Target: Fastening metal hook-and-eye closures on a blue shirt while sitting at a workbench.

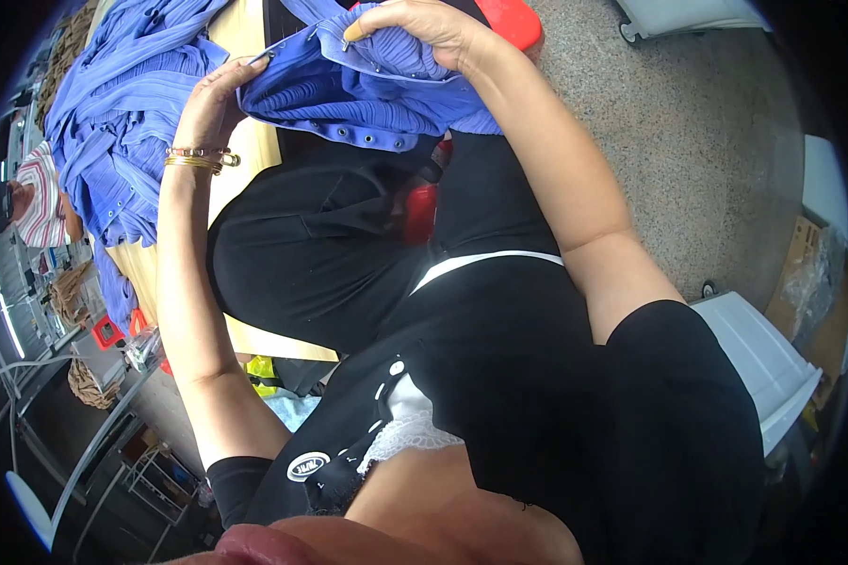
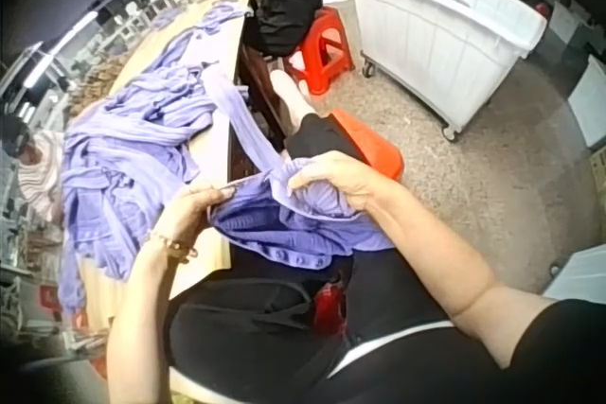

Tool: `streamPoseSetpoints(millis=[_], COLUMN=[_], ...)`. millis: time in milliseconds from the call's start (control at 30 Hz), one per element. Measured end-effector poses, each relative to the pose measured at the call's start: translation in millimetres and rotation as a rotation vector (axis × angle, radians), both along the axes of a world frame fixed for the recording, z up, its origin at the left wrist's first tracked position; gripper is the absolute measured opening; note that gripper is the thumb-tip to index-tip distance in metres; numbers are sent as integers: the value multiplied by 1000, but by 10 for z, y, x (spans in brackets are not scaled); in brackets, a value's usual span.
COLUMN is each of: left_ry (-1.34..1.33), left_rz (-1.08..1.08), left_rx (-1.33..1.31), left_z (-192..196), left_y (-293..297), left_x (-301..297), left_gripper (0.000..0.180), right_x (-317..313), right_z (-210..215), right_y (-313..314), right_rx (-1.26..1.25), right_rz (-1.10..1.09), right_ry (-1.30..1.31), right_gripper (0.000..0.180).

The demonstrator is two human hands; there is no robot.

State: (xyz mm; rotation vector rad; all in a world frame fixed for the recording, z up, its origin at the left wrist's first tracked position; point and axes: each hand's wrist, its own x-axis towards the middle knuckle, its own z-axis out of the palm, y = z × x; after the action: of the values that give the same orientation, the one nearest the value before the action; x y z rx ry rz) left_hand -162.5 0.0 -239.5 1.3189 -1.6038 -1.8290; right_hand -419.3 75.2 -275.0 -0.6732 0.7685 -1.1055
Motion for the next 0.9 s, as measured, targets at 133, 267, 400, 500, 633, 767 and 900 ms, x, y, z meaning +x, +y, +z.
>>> streamPoseSetpoints(millis=[133,267,400,500,633,767,900], left_ry=[37,129,174,245,257,251,170], left_rz=[8,77,78,68,127,139,126], left_rx=[32,19,10,33,38,37,-16], left_z=[41,55,62,47,29,5,2], left_y=[15,34,29,-14,-50,-68,-59], left_x=[-53,-33,-37,-8,18,19,30], left_gripper=[16,20,21,20,21,22,24], right_x=[-47,-53,-102,-90,-92,-131,-86], right_z=[-82,-62,25,74,67,27,-50], right_y=[-32,-36,-4,39,59,52,25], right_rx=[-40,-111,-63,-124,-215,-192,-179], right_rz=[-74,-119,-12,-8,21,135,155], right_ry=[45,112,165,222,276,288,265], right_gripper=[20,20,22,26,31,35,37])
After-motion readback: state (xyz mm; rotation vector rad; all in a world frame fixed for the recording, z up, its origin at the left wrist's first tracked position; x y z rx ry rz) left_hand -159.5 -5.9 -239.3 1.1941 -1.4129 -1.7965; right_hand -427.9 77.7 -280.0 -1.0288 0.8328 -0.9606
